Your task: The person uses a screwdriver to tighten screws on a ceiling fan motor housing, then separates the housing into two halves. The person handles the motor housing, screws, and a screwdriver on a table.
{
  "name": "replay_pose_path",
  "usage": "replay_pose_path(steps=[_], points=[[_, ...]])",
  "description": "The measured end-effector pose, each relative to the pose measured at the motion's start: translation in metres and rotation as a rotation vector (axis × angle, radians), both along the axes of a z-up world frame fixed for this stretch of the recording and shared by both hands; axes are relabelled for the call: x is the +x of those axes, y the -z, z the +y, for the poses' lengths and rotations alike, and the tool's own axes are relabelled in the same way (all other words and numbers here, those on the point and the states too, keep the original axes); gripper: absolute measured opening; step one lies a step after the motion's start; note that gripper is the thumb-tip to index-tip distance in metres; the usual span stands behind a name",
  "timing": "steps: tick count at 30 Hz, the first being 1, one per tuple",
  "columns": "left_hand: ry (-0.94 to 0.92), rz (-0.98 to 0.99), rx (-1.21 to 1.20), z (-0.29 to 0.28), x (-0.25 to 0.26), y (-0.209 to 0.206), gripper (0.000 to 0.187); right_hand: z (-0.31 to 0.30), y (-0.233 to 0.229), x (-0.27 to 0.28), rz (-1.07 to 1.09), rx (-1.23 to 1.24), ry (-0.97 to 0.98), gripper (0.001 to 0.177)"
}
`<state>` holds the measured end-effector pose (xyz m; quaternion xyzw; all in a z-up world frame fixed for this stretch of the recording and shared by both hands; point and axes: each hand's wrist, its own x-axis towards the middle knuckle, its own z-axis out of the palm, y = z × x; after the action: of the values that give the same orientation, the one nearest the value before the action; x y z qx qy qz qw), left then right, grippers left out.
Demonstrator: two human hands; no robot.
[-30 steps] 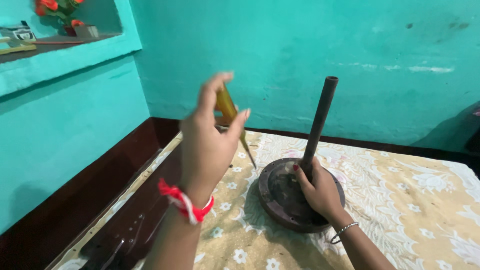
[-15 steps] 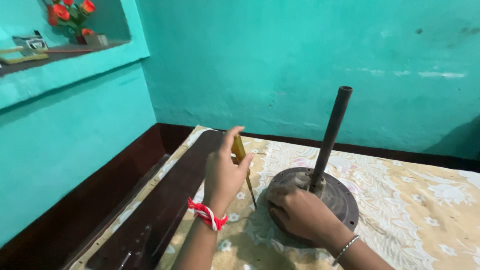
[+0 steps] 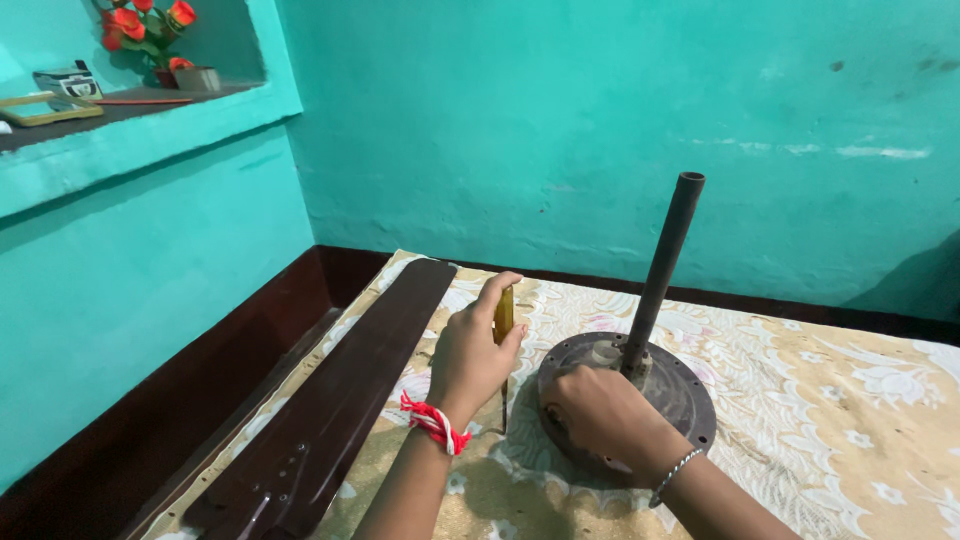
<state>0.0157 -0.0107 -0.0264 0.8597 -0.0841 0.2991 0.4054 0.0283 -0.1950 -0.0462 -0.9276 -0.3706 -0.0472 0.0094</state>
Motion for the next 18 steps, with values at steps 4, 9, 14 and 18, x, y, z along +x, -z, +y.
replay_pose_path(steps=[4, 9, 14, 18], points=[[-0.001, -0.08, 0.044, -0.002, 0.003, 0.006, 0.061, 0.0, -0.006, -0.005, 0.015, 0.1, -0.072, 0.042], [0.017, 0.037, 0.042, 0.0, 0.005, 0.009, 0.07, -0.002, -0.014, -0.007, 0.101, 0.332, -0.145, 0.025], [-0.039, 0.025, 0.091, 0.008, 0.0, -0.002, 0.07, 0.0, -0.014, 0.0, 0.109, 0.517, -0.139, 0.018], [-0.248, 0.115, 0.004, 0.026, -0.009, -0.022, 0.077, 0.016, -0.004, 0.005, 0.189, 0.584, -0.105, 0.019]])
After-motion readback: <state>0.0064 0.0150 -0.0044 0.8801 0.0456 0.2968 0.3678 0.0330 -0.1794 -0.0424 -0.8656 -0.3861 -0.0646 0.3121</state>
